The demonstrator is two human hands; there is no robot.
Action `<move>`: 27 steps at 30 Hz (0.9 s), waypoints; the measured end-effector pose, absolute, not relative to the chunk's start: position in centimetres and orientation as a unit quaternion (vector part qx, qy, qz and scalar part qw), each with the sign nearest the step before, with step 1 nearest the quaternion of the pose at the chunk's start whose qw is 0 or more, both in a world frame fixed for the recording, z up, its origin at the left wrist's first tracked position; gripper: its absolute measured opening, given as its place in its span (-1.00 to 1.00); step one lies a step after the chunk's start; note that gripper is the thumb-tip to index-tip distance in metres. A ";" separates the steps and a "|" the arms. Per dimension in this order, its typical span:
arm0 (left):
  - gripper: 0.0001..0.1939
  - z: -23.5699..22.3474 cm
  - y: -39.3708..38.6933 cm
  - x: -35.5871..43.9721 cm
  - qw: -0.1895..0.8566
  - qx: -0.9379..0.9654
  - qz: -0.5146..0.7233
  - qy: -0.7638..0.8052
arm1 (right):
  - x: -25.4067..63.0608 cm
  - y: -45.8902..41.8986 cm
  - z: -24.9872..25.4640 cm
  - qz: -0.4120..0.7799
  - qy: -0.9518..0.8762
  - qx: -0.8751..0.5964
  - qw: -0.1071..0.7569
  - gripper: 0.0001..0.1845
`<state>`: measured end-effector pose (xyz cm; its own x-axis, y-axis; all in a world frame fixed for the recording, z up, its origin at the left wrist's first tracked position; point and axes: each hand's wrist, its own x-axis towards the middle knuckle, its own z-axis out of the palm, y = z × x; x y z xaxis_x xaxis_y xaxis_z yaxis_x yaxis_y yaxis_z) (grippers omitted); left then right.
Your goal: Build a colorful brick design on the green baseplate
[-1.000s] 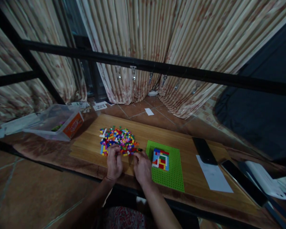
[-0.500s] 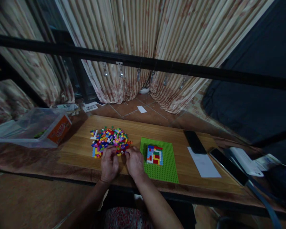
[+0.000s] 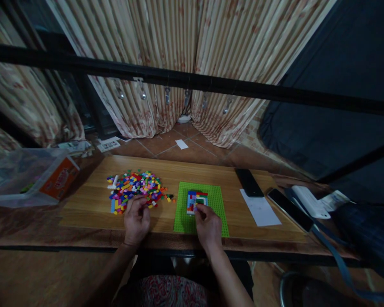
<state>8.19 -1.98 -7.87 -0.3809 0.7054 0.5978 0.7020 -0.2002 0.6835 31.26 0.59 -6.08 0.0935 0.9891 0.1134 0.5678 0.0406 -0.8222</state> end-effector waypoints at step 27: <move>-0.79 -7.8 -2.0 8.3 -0.004 0.569 0.530 0.628 | 31.1 2.8 -6.3 0.258 -0.637 -0.602 0.407 -0.76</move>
<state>8.33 -2.03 -7.83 -0.3521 0.7111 0.6086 0.7191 -0.2107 0.6622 31.11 2.81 -6.25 0.0559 0.9765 0.2081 0.5573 0.1423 -0.8180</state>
